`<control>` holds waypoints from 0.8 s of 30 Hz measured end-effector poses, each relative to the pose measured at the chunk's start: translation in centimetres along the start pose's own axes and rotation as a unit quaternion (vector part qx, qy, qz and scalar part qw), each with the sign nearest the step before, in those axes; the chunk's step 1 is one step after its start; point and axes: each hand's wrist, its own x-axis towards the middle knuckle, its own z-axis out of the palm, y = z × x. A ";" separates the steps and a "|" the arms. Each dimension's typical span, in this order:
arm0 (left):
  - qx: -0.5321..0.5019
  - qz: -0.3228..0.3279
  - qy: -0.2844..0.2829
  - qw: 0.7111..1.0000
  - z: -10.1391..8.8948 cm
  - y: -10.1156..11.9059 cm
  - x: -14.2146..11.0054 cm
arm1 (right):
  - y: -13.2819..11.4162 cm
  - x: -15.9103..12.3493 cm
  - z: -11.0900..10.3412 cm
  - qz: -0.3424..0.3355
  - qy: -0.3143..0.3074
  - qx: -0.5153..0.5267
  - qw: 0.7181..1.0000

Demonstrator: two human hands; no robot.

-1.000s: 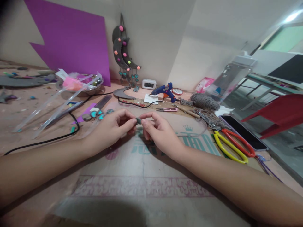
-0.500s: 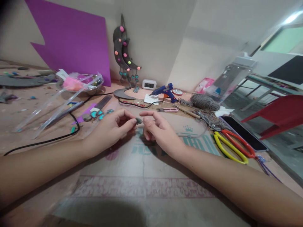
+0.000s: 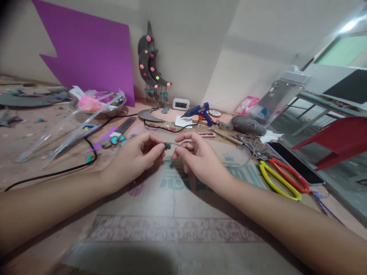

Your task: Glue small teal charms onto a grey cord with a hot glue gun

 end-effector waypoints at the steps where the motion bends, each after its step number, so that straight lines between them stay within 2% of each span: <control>1: 0.001 -0.001 0.000 1.000 0.0 0.0 0.0 | 0.1 0.0 0.0 -0.023 0.011 -0.025 0.999; 6: 0.005 0.000 -0.003 1.000 0.1 0.1 0.0 | 0.5 0.1 0.2 -0.109 0.072 -0.148 0.980; 10: 0.004 -0.001 -0.008 1.000 0.1 0.2 0.0 | 0.4 0.0 0.2 -0.141 0.082 -0.189 0.968; 13: 0.009 0.004 -0.001 1.000 0.1 0.2 0.0 | 0.2 -0.3 0.2 -0.152 0.066 -0.213 0.963; 17: 0.012 0.015 0.005 1.000 0.2 0.0 0.0 | 0.0 -0.7 0.4 -0.098 0.024 -0.205 0.974; 21: 0.009 0.032 -0.011 0.999 0.2 0.0 -0.2 | -0.2 -0.6 0.7 0.016 -0.016 -0.090 0.996; 24: 0.009 0.049 -0.022 0.999 0.2 -0.1 -0.3 | -0.1 -0.5 0.9 0.066 -0.045 0.001 0.997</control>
